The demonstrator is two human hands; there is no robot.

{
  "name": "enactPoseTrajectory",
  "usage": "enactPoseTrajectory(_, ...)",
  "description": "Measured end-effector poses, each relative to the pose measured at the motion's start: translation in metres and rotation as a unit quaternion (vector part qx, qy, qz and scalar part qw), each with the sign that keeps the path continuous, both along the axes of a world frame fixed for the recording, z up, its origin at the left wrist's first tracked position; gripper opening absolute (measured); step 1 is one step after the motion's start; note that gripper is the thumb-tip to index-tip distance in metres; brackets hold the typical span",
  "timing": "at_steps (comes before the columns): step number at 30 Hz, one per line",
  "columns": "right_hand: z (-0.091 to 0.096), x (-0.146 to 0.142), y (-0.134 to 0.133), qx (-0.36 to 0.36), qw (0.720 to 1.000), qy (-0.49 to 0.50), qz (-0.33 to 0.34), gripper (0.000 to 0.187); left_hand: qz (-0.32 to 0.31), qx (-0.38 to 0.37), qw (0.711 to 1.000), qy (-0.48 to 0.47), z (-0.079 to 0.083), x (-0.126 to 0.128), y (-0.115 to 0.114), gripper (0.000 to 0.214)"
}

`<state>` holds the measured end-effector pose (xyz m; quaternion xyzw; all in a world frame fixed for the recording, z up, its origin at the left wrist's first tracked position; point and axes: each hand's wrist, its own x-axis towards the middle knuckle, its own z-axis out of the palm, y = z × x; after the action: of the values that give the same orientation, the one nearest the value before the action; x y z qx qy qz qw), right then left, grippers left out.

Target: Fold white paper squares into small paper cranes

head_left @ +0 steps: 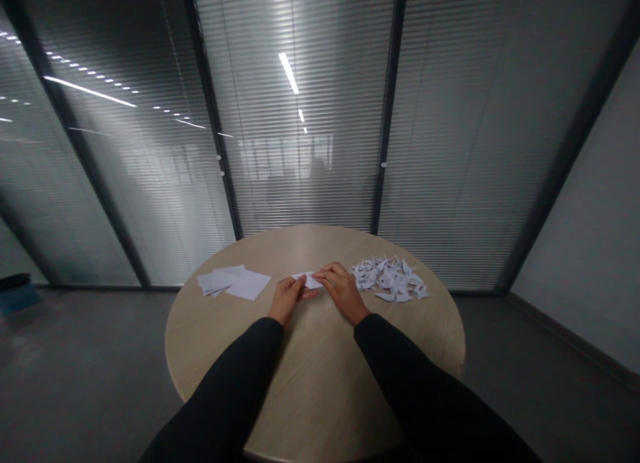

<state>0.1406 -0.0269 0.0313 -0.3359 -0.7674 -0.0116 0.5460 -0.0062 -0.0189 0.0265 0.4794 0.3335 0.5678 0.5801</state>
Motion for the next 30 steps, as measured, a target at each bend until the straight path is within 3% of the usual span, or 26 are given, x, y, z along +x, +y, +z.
enactPoseTrajectory(30,-0.0028,0.0037,0.0061,0.033,0.996,-0.075,0.043,0.026,-0.003,0.007,1.0,-0.028,0.0039,-0.0033,-0.0014,0.032)
